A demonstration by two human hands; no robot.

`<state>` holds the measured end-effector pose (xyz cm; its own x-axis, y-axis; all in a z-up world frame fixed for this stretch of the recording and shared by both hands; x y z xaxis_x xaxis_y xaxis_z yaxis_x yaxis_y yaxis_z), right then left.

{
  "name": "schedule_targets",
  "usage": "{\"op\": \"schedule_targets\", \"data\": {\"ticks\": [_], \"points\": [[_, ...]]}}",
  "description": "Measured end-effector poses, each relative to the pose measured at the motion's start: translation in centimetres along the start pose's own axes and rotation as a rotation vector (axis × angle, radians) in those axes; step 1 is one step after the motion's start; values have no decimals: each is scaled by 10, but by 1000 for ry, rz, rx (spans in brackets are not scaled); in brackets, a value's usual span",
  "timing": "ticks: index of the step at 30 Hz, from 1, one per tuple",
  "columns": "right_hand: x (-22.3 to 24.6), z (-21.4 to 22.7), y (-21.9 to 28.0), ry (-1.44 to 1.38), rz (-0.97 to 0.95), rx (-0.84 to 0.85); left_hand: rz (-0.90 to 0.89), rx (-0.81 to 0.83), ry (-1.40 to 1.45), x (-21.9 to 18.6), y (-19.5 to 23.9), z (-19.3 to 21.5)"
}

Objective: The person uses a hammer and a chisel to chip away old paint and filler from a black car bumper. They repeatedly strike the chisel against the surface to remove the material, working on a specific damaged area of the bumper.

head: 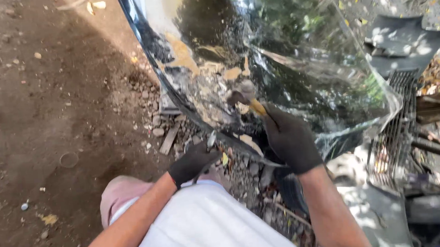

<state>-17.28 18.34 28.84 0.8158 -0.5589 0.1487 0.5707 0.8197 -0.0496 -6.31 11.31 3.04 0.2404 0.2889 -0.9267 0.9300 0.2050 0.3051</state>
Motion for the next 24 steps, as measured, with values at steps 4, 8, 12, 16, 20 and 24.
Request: {"op": "schedule_targets", "data": {"ticks": [4,8,12,16,20,24], "points": [[31,44,30,-149,230,-317,-147,-92,-102,5,3,-1],[33,10,8,97,127,-13,-23,-79,-165,18,-1,-4],[30,34,11,-121,243,-153,-221,-181,-99,28,-27,8],[22,43,38,-302,279,-352,-293,-168,-180,8,-6,-3],[-17,-19,12,-183,-39,-40,-20,-113,-125,33,-8,-9],[-15,13,18,-187,-118,-159,-426,-232,-233,4,-17,9]]}}
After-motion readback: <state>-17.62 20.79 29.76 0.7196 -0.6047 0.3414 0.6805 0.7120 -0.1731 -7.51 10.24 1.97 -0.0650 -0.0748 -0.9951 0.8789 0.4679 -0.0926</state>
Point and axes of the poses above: each hand's wrist, its own y-axis away from the middle knuckle, its own z-axis out of the back of the hand, x = y × z, the point moved 10 cm from there along -y, towards the middle knuckle, and after that the axes turned 2 degrees about z, right-handed, at the moved point
